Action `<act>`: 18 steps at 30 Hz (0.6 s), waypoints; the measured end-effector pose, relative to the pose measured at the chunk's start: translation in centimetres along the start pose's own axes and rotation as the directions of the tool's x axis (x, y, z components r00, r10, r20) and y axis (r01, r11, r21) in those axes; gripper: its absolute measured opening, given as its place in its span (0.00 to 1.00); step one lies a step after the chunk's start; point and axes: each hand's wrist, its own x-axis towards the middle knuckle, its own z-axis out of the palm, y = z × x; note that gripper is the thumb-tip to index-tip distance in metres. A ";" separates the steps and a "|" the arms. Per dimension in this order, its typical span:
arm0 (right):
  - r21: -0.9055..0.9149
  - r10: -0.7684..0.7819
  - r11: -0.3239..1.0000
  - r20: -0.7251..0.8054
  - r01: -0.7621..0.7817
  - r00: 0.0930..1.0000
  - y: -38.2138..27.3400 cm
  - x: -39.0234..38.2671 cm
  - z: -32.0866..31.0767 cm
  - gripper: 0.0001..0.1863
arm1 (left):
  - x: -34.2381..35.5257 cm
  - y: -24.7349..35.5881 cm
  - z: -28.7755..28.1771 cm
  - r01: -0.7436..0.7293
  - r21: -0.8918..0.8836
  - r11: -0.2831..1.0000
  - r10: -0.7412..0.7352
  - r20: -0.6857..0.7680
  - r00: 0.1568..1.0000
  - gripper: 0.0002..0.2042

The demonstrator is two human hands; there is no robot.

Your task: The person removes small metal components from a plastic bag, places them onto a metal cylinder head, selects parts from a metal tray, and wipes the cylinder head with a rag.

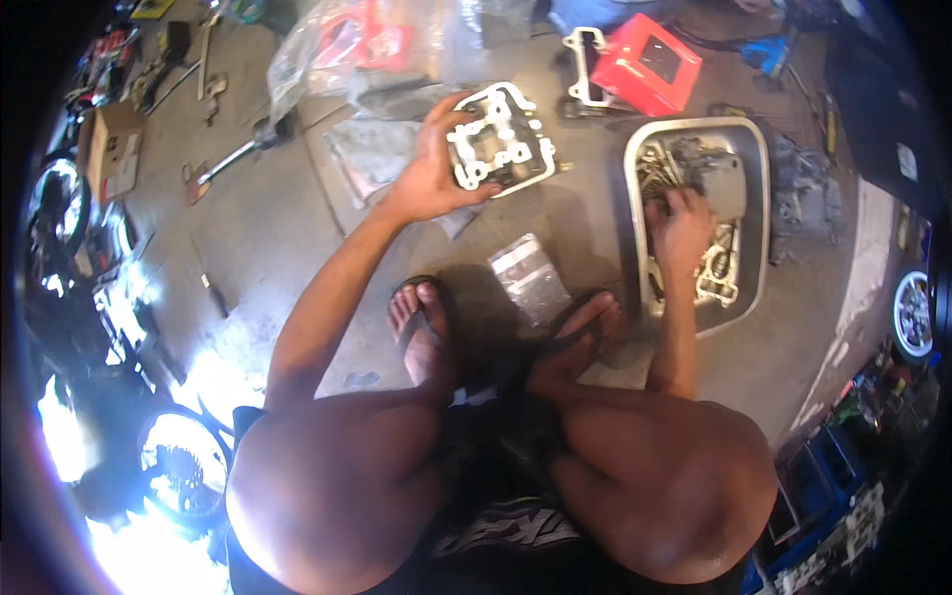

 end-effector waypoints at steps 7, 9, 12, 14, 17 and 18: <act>0.183 -0.018 0.983 -0.020 0.022 1.000 -1.8 0.6 -0.6 0.10 | -0.6 -0.1 -0.7 -0.019 0.089 0.996 0.022 -0.022 1.000 0.46; 0.191 0.073 0.979 -0.015 -0.069 0.997 -2.0 0.2 -0.4 0.09 | -0.3 -0.1 -0.6 -0.056 0.111 0.992 0.057 -0.011 0.998 0.47; 0.142 0.169 0.976 -0.016 -0.165 0.986 -2.3 0.0 0.1 0.09 | -0.3 -0.3 -0.4 -0.055 0.105 0.993 0.057 -0.017 0.998 0.47; 0.083 0.170 0.982 -0.029 -0.167 0.985 -2.2 -0.1 0.5 0.10 | -0.4 -0.5 -0.4 -0.062 0.102 0.993 0.064 -0.019 0.998 0.47; 0.128 0.165 0.978 -0.017 -0.162 0.986 -2.5 -0.1 0.1 0.11 | -0.4 -0.6 -0.5 -0.063 0.096 0.993 0.065 -0.024 0.998 0.47; 0.126 0.165 0.979 -0.011 -0.163 0.986 -2.5 -0.1 0.0 0.11 | -0.5 -0.6 -0.5 -0.059 0.094 0.994 0.062 -0.025 0.998 0.47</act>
